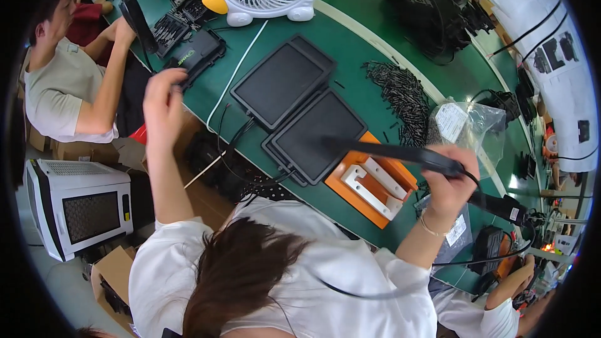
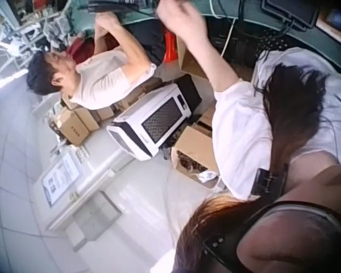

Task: Assembling housings and components for solar-powered lights using an electric screwdriver at a factory workbench.

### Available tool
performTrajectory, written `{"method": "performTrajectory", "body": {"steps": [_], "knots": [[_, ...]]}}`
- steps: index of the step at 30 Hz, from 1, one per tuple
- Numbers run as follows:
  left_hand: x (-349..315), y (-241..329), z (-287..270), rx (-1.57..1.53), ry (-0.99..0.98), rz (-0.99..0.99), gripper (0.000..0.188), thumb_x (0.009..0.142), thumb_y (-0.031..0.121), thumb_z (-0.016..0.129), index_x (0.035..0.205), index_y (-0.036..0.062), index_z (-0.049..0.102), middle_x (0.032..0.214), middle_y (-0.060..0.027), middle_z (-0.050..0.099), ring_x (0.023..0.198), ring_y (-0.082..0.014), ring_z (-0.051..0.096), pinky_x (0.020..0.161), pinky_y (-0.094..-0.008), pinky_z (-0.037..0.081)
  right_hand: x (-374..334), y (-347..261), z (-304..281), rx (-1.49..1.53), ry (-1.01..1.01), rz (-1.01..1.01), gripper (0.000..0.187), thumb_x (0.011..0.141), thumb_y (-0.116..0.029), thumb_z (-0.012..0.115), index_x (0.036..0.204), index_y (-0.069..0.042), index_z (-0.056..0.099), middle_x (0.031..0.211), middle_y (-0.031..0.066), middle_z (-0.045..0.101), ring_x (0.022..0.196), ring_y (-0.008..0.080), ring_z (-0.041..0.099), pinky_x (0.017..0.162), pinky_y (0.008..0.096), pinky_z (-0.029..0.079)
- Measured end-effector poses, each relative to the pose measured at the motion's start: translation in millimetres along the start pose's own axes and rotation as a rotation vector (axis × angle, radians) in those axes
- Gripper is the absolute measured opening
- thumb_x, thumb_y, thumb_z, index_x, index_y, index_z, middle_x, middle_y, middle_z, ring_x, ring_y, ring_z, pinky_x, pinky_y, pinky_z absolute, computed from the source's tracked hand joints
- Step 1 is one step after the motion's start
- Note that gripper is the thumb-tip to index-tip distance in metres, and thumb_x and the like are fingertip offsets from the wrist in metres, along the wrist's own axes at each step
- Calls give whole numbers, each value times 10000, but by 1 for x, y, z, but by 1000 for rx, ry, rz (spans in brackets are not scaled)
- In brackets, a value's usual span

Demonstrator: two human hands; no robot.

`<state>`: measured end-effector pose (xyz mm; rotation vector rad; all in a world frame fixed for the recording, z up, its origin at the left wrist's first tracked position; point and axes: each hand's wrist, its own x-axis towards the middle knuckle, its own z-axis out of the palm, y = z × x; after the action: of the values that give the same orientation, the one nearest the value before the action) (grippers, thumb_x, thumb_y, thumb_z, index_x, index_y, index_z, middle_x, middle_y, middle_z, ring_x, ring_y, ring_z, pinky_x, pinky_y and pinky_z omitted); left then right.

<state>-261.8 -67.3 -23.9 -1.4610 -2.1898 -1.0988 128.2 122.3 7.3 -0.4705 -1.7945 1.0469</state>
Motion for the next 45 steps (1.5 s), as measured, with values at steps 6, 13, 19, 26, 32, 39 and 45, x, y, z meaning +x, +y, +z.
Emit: {"method": "performTrajectory", "body": {"steps": [6, 13, 19, 26, 32, 39, 45], "knots": [[-9, -114, -21, 565, -313, 1, 348, 726, -53, 459, 1037, 68, 557, 1231, -87, 510, 988, -299, 534, 845, -372, 447, -39, -22, -39, -373, 212, 445, 365, 630, 61, 720, 949, 22, 548, 780, 21, 577, 711, 76, 536, 631, 185, 440], [37, -62, -31, 268, -296, 257, 245, 731, -6, 570, 970, 39, 603, 914, -145, 584, 828, -313, 526, 750, -354, 444, -39, -7, -2, -369, 146, 180, 482, 637, -38, 748, 1050, 1, 504, 853, 85, 555, 751, 203, 542, 764, 299, 457], [56, 38, -43, -454, -84, 32, 200, 864, 23, 466, 1035, -37, 551, 979, -68, 527, 864, -117, 512, 799, -228, 408, -74, -9, 22, -948, 278, -300, 255, 622, -33, 736, 815, -60, 571, 715, 79, 515, 703, 257, 508, 647, 342, 423], [52, 197, -13, -568, -599, 509, 230, 680, 37, 631, 908, 14, 648, 732, -110, 623, 545, -202, 540, 519, -275, 417, -44, -28, 67, 112, 58, -275, 829, 654, -311, 796, 1309, -88, 338, 1284, 245, 383, 1061, 381, 527, 862, 402, 455], [35, 237, 50, -780, -630, 497, 311, 699, 87, 659, 993, 34, 575, 934, -140, 578, 835, -303, 579, 707, -327, 460, -50, -50, 37, -564, 78, -235, 407, 725, 58, 570, 1128, 18, 526, 1258, 277, 425, 1092, 363, 516, 908, 400, 433], [32, 224, 92, -860, -650, 476, 264, 848, 130, 522, 1074, -1, 561, 1130, -161, 541, 1006, -289, 547, 853, -324, 428, -87, -53, 10, -718, 116, -74, 332, 799, 52, 531, 1130, 55, 506, 1220, 245, 465, 938, 304, 603, 770, 331, 528], [12, 218, 112, -877, -680, 436, 190, 835, 44, 530, 1002, -8, 602, 868, -134, 639, 728, -266, 626, 640, -300, 493, -64, -55, 18, -741, 54, 9, 495, 649, 158, 492, 1133, 60, 534, 1164, 236, 525, 1057, 355, 541, 883, 378, 464]]}}
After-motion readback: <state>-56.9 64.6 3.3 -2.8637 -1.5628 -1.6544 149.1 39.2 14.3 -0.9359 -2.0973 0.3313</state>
